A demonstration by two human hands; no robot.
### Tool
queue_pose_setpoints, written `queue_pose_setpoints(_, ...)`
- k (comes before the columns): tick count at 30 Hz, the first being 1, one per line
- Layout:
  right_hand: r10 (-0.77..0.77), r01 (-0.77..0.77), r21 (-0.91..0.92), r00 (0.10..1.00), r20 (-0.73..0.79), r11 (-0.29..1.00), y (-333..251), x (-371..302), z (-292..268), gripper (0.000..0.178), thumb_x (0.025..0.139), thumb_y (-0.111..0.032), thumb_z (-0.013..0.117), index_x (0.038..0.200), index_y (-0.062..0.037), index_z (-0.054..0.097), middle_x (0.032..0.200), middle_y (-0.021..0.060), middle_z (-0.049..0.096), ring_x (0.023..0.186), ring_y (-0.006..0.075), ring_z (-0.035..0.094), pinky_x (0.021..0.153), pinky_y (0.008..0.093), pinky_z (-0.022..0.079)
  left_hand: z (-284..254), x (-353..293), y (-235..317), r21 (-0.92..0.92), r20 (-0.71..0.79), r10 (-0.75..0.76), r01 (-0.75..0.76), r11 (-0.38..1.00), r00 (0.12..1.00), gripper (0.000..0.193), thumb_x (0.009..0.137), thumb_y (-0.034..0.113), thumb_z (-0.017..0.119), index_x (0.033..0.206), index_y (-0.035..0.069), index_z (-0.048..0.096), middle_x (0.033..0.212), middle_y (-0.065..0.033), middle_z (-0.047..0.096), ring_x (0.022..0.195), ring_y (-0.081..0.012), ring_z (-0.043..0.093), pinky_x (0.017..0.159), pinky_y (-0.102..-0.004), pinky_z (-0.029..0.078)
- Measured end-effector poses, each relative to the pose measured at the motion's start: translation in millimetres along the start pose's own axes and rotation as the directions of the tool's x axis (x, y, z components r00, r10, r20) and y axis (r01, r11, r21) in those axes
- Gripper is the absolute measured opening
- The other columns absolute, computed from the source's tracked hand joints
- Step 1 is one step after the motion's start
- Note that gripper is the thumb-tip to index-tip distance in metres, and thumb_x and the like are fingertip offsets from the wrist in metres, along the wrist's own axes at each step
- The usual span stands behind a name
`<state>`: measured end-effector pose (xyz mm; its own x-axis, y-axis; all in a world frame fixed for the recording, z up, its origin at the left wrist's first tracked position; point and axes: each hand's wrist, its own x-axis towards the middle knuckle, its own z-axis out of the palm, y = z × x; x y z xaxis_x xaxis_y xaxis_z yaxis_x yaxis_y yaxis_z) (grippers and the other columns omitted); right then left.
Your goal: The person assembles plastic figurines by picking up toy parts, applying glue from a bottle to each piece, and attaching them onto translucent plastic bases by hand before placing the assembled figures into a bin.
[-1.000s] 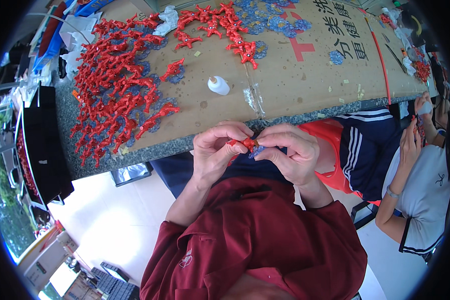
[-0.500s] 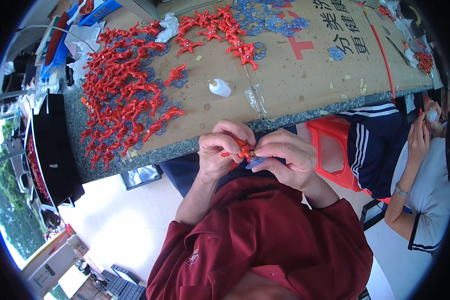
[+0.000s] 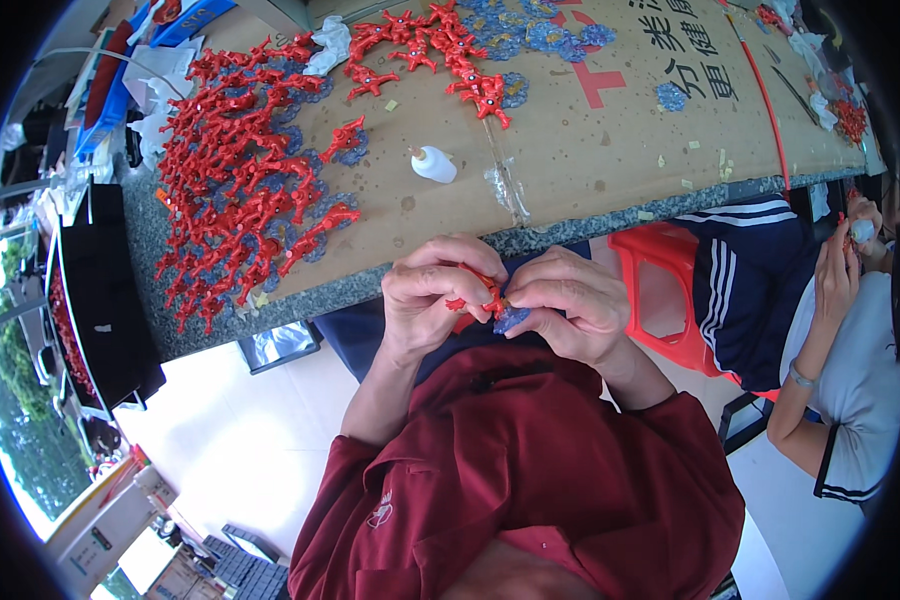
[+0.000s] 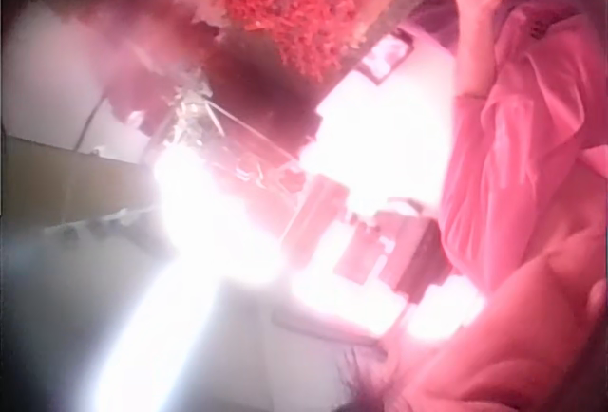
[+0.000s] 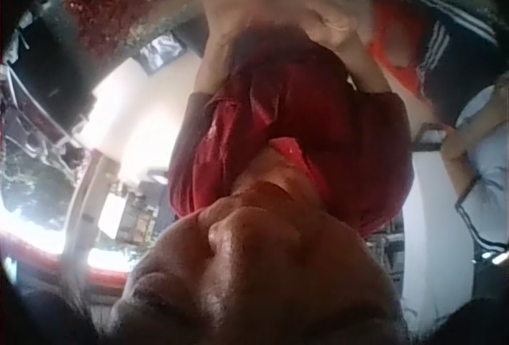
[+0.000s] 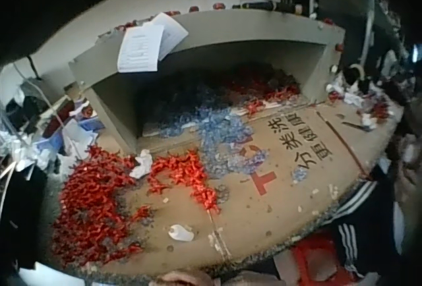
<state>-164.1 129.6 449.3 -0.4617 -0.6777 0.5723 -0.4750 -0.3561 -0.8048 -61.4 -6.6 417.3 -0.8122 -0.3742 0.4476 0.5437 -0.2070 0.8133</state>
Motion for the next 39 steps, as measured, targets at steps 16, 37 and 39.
queue_pose_setpoints(16, 0.132, -0.135, 0.210, 0.991, 0.031, 0.968, 15, -5, 6, 0.022, 0.060, 0.000, 0.074, 0.080, 0.0013, 0.063, 0.077, 0.0112, 0.064, 0.068, 0.0201, 0.062, 0.060, 0.0272, 0.049, 3, -2, 15, 0.149, -0.101, -0.119, 0.133, 0.980, 0.988, 0.010, 0.076, -0.008, 0.058, 0.080, -0.003, 0.064, 0.091, -0.0129, 0.057, 0.075, -0.0157, 0.061, 0.064, -0.0230, 0.054)
queue_pose_setpoints(37, 0.297, -0.293, -0.254, 0.955, -0.025, 0.922, 28, 54, 23, 0.041, 0.065, -0.013, 0.075, 0.100, -0.0010, 0.058, 0.098, 0.0095, 0.059, 0.075, 0.0187, 0.053, 0.068, 0.0291, 0.045, -90, 100, 78, 0.921, -0.180, -0.003, 0.167, -0.351, 0.984, 0.021, 0.070, 0.011, 0.064, 0.090, 0.007, 0.068, 0.084, -0.0075, 0.064, 0.084, -0.0240, 0.053, 0.079, -0.0372, 0.038)
queue_pose_setpoints(39, 0.249, -0.239, -0.308, 0.968, -0.007, 0.921, 32, 57, 27, 0.044, 0.065, -0.013, 0.074, 0.103, -0.0007, 0.057, 0.100, 0.0117, 0.058, 0.088, 0.0288, 0.054, 0.075, 0.0360, 0.045, -84, 103, 77, 0.930, -0.164, -0.053, 0.136, -0.342, 0.985, 0.021, 0.071, 0.011, 0.064, 0.091, 0.008, 0.068, 0.084, -0.0078, 0.064, 0.085, -0.0240, 0.053, 0.079, -0.0376, 0.037)
